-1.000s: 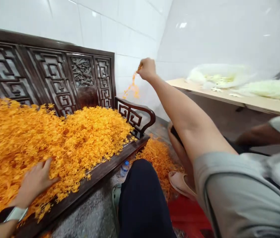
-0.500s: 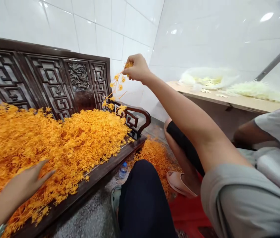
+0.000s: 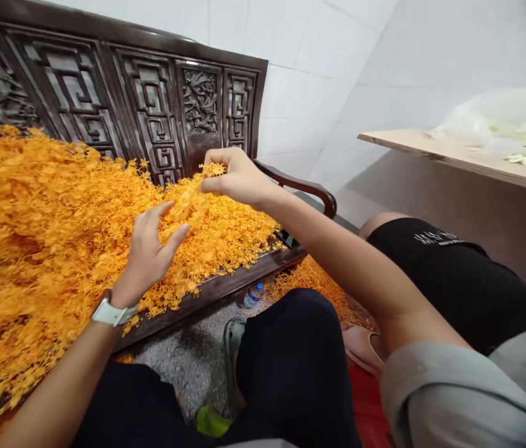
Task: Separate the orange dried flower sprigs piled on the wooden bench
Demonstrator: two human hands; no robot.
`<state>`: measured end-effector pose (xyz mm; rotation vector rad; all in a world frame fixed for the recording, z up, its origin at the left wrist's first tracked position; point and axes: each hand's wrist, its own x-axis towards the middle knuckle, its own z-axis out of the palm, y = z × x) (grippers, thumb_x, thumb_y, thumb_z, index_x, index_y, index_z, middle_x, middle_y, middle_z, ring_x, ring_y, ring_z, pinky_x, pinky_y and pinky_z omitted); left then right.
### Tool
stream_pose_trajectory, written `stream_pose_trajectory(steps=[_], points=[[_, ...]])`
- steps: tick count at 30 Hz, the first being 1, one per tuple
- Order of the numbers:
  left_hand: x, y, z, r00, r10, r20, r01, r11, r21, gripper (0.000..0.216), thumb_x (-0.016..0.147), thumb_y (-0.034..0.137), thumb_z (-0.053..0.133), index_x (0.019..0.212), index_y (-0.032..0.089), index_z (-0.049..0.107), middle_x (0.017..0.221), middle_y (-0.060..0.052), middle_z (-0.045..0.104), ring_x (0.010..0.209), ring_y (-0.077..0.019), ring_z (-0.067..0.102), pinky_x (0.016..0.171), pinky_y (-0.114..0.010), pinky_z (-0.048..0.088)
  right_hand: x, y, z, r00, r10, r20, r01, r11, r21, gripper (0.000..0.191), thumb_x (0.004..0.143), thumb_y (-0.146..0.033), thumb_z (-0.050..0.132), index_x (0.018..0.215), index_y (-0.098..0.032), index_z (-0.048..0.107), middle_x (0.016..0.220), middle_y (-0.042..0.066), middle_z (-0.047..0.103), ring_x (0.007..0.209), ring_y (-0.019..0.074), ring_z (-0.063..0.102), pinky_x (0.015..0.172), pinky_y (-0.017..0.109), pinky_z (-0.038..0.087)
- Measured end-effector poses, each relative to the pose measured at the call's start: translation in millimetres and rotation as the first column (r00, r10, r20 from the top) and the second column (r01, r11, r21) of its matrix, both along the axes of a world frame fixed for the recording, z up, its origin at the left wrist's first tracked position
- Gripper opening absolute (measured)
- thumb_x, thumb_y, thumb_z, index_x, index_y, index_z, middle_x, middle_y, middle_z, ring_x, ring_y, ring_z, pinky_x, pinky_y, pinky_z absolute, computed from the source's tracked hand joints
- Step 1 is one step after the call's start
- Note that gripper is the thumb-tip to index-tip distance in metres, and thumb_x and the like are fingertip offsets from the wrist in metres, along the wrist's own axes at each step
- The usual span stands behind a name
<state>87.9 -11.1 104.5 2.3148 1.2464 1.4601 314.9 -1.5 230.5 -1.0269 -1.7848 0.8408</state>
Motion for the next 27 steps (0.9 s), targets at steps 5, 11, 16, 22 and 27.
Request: stream_pose_trajectory(steps=[5,11,16,22,27], points=[[17.4,5.9,-14.4,0.918,-0.207,0.337,0.296,0.925,-0.238,0.030,0.102,0.046,0.065,0.092,0.018,0.070,0.082,-0.005,0.073,0.075,-0.0171,0.068,0.072,-0.030,0.051,-22.4,1.9,-42.9,0.921,0.025,-0.390,-0.163,0.932,-0.324,0.029,0.079,-0.026,0.081,0.086,-0.021,0.054,0.091,0.004,0.063,0.082,0.0168,0.059,0.069,0.030,0.047],[25.4,1.0,-30.0,0.872,-0.195,0.449,0.370,0.864,-0.342,0.029,0.099,0.046,0.070,0.090,0.018,0.070,0.081,-0.004,0.073,0.071,-0.0155,0.065,0.067,-0.028,0.049,-45.2,8.9,-114.5,0.840,-0.200,-0.505,-0.081,0.874,-0.480,0.052,0.089,-0.072,0.071,0.095,-0.024,0.053,0.082,0.003,0.055,0.071,0.0165,0.051,0.060,0.030,0.044],[30.6,-7.2,-44.2,0.830,-0.250,0.499,0.496,0.740,-0.454,0.038,0.098,0.054,0.068,0.082,0.020,0.062,0.069,-0.001,0.069,0.066,-0.0168,0.065,0.071,-0.031,0.051,-53.7,16.5,-156.0,0.839,-0.261,-0.477,0.082,0.928,-0.364,0.069,0.084,-0.086,0.068,0.078,-0.025,0.036,0.063,-0.006,0.033,0.055,0.0119,0.030,0.049,0.028,0.025],[18.9,-9.3,-59.3,0.851,-0.260,0.456,0.500,0.665,-0.554,0.047,0.097,0.059,0.069,0.072,0.022,0.055,0.056,0.002,0.059,0.053,-0.0145,0.056,0.061,-0.030,0.046,-40.5,15.0,-157.7,0.796,-0.189,-0.575,-0.144,0.863,-0.483,0.068,0.081,-0.073,0.081,0.083,-0.028,0.030,0.058,-0.011,0.023,0.050,0.0095,0.016,0.046,0.027,0.014],[15.1,-15.7,-63.0,0.857,-0.234,0.458,0.494,0.622,-0.607,0.045,0.096,0.060,0.070,0.075,0.021,0.058,0.061,0.003,0.055,0.051,-0.0126,0.052,0.053,-0.027,0.044,-33.5,18.8,-162.4,0.797,-0.182,-0.576,-0.191,0.828,-0.527,0.065,0.078,-0.065,0.088,0.085,-0.028,0.036,0.058,-0.012,0.027,0.047,0.0080,0.016,0.045,0.028,0.010]])
